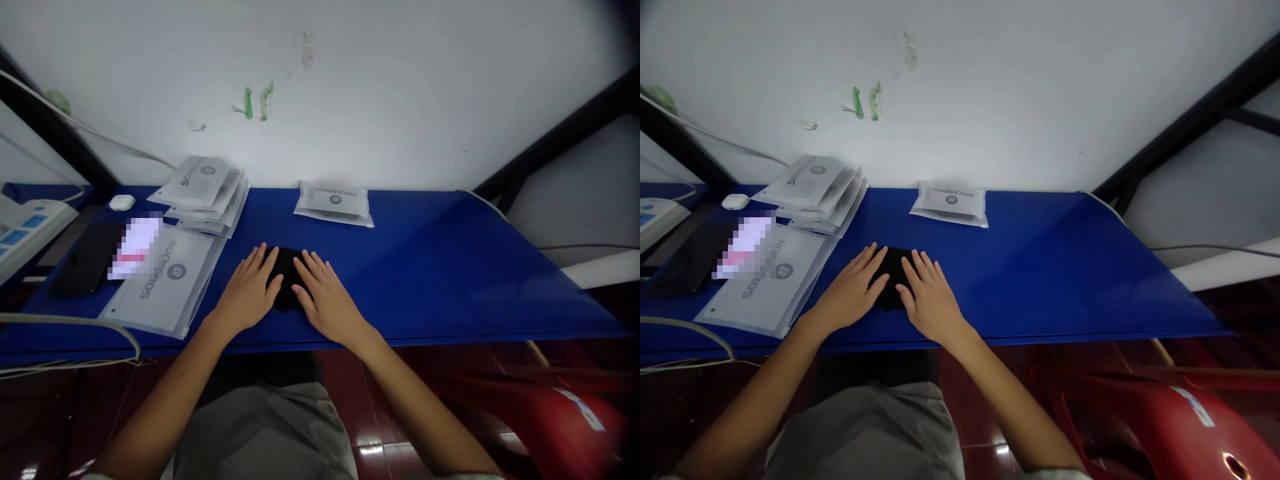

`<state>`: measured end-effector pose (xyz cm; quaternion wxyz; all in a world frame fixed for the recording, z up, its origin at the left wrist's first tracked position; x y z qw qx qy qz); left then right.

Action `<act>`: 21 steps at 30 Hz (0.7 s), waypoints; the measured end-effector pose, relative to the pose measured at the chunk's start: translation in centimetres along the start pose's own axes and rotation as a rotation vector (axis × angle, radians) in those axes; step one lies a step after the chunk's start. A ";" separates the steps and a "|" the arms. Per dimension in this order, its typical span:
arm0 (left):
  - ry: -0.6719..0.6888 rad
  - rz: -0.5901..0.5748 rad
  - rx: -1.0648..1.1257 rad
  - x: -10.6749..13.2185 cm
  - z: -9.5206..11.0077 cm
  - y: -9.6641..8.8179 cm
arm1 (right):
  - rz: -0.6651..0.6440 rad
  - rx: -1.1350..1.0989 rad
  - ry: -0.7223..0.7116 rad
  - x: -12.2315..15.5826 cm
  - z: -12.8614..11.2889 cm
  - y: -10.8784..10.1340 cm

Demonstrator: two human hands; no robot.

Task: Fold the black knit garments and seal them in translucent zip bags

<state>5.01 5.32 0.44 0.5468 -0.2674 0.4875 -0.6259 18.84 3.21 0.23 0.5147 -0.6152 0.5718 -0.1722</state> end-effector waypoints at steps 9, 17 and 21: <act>-0.020 0.054 -0.031 0.6 -0.5 0.8 | -0.026 0.042 -0.021 0.2 0.3 0.6; -0.004 0.098 -0.016 0.9 -0.7 0.9 | 0.017 0.018 -0.020 0.3 0.5 0.8; 0.006 0.123 0.012 1.1 -0.7 0.9 | 0.016 0.028 -0.015 0.3 0.5 0.6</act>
Point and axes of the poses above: each hand's wrist, its own x-axis away from the middle knuckle, its own y-axis out of the palm, z = x × y, the point moved 6 cm from there along -x, towards the middle knuckle, and after that the axes turned 12 degrees about z, right-handed, at the moved point
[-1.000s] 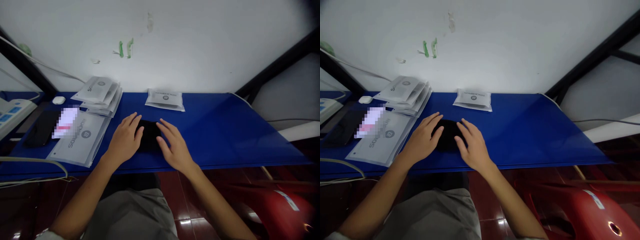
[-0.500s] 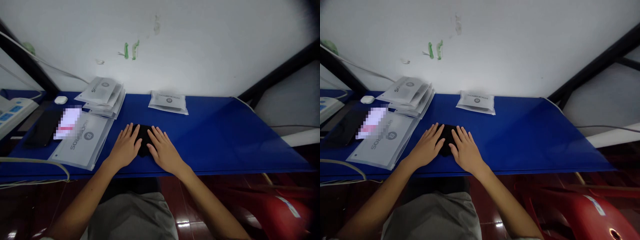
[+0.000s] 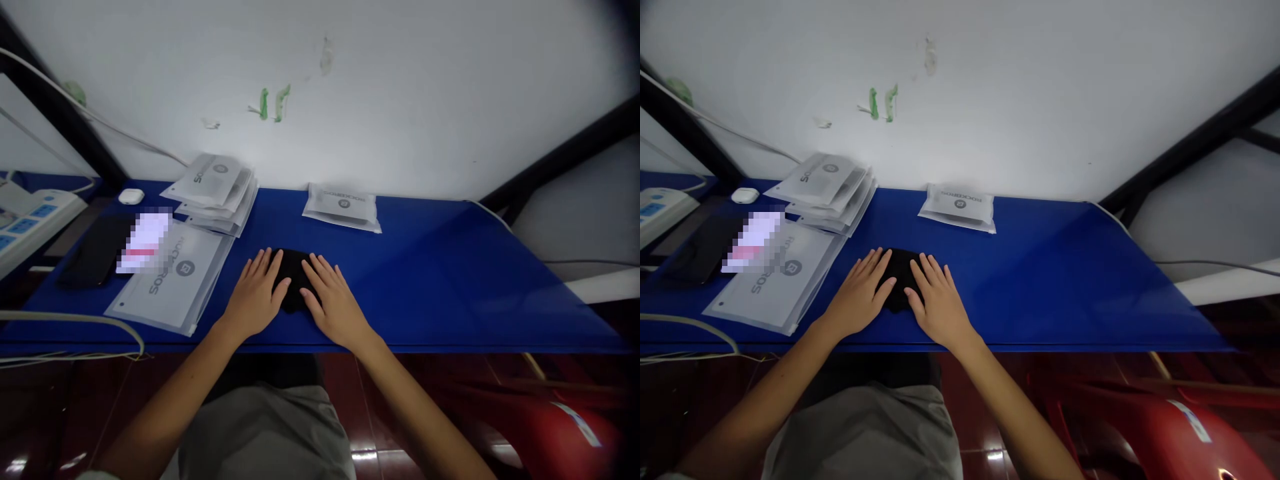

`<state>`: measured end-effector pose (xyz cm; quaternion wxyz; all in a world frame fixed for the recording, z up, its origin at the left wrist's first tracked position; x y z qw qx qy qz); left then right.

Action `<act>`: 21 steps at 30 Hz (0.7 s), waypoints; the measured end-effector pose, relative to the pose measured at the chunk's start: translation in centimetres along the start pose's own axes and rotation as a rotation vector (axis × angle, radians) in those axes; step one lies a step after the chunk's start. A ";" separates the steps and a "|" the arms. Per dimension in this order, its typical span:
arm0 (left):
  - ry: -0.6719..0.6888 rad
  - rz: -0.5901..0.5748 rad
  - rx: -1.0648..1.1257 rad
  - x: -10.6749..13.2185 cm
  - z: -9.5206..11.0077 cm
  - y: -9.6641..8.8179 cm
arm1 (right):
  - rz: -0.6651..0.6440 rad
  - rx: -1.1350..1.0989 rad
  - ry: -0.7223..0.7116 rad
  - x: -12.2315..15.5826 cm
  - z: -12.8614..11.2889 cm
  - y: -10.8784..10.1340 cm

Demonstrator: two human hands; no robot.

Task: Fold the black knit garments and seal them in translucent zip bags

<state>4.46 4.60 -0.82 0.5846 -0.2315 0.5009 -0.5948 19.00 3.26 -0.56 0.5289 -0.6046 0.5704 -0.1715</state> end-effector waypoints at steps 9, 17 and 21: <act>0.012 0.222 -0.036 0.3 -0.5 -2.8 | 0.009 -0.037 0.018 -0.1 0.1 -0.4; -0.263 0.313 -0.468 3.4 -5.2 -7.5 | 0.116 -0.043 -0.062 -0.2 -0.9 -1.4; -0.316 0.194 -0.478 3.9 -6.1 -7.3 | 0.087 -0.020 -0.126 -1.1 -2.4 -1.3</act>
Point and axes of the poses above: each hand's wrist, its own x-axis away from the middle knuckle, its own y-axis out of the palm, z = x × y, the point moved 6 cm from there along -x, towards the middle knuckle, and after that the axes turned 12 degrees about z, right-handed, at the moved point
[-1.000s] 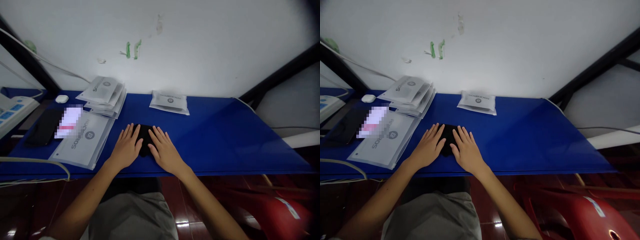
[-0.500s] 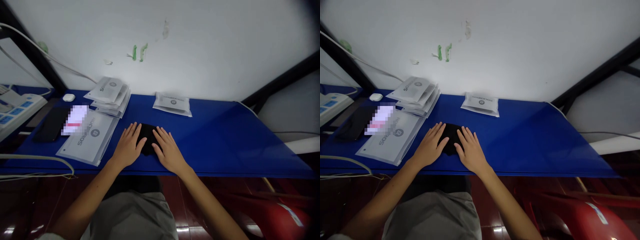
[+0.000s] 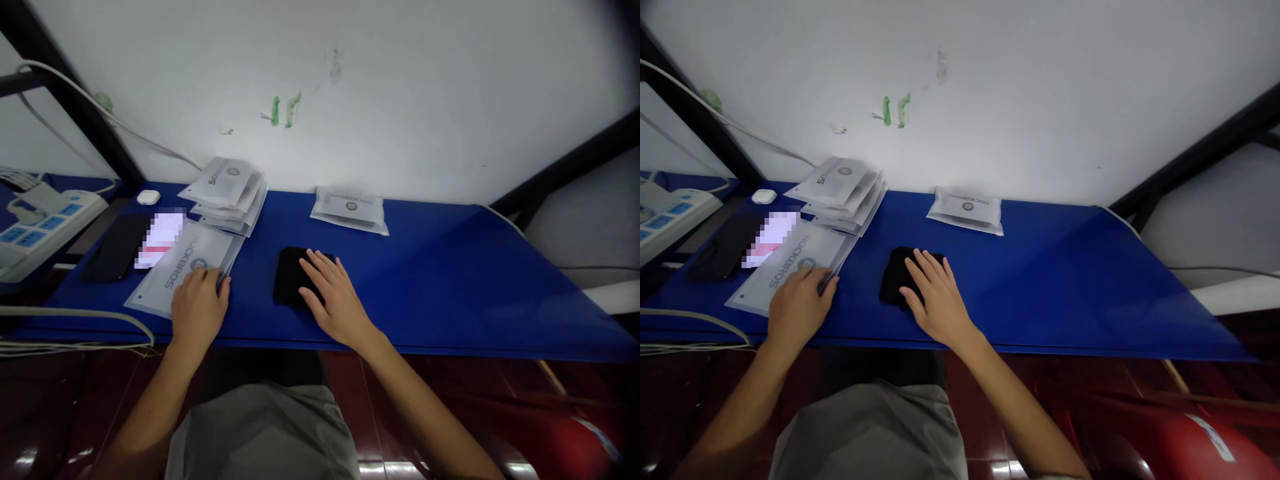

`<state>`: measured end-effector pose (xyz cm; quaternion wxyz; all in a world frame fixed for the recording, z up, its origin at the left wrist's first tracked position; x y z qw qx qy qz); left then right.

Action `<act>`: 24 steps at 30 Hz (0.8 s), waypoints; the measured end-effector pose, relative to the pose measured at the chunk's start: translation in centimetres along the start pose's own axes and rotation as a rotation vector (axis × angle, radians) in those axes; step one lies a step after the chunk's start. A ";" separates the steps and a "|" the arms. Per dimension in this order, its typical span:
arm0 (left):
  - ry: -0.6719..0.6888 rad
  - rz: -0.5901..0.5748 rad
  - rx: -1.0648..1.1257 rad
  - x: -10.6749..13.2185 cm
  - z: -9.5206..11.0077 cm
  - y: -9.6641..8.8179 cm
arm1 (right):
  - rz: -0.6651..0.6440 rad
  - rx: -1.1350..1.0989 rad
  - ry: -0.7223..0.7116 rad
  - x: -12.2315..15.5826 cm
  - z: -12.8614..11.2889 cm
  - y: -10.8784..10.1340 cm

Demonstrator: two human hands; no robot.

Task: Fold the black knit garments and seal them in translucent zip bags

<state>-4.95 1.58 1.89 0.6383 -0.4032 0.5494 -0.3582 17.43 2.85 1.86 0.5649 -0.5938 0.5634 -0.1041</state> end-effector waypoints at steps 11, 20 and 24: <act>-0.058 -0.070 0.024 0.0 -0.4 -0.3 | -0.135 0.116 -0.062 -0.8 -0.3 1.1; 0.363 0.138 0.099 3.7 8.0 -3.0 | -0.052 0.256 0.034 0.8 2.5 -1.1; 0.461 0.284 0.134 2.4 11.2 -4.4 | 0.010 0.345 0.119 1.4 4.8 -2.6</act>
Point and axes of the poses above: each hand's wrist, its own x-axis away from the middle knuckle, its own y-axis out of the palm, z = x × y, the point moved 6 cm from there along -x, towards the middle knuckle, and after that the axes turned 12 degrees about z, right-handed, at the moved point
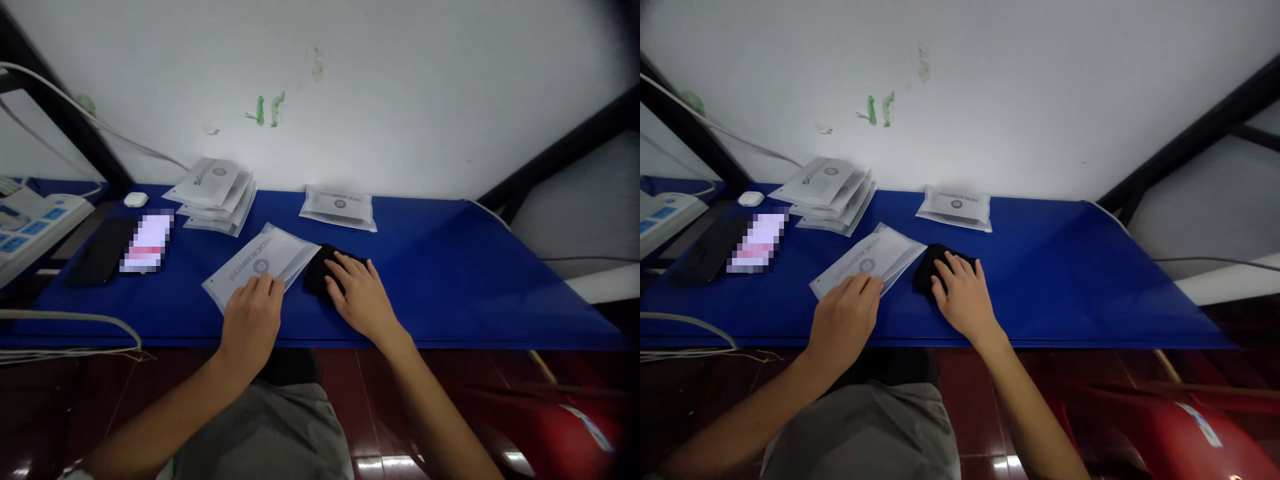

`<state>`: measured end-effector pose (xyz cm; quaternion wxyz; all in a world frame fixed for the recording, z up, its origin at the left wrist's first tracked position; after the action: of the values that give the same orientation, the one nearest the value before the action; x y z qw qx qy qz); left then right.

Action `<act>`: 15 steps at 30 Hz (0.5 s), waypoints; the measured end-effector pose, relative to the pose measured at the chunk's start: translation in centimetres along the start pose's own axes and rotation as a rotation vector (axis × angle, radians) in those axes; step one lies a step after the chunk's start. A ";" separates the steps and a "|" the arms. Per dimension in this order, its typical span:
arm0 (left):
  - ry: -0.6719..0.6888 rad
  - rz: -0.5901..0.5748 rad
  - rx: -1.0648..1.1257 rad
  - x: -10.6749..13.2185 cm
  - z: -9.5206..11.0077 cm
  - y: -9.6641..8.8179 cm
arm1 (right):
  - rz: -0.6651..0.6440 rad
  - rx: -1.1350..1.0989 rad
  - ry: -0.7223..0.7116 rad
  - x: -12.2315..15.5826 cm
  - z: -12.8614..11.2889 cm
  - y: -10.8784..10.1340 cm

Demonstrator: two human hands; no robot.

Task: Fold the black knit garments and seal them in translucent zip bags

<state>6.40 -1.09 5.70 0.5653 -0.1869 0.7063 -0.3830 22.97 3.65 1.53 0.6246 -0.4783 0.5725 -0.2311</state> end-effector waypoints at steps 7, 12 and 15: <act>0.097 0.018 -0.015 -5.0 0.0 1.2 | 0.282 -0.022 -0.061 -0.7 -0.8 -2.7; 0.238 -0.108 0.042 -6.0 0.2 2.6 | 0.377 -0.079 -0.275 -1.3 -3.7 -2.6; 0.253 -0.121 0.051 -5.8 -0.1 2.9 | 0.384 -0.059 -0.298 -1.5 -4.2 -1.9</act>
<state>8.50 4.81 7.33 0.4521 -0.1652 0.7494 -0.4546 19.15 2.61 4.39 0.7204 -0.4075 0.5609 -0.0185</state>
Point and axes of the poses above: each hand's wrist, its own x-axis away from the middle knuckle, its own y-axis out of the palm, z = x × y, the point moved 6 cm from there along -x, towards the middle knuckle, and after that the axes turned 12 degrees about z, right-handed, at the moved point
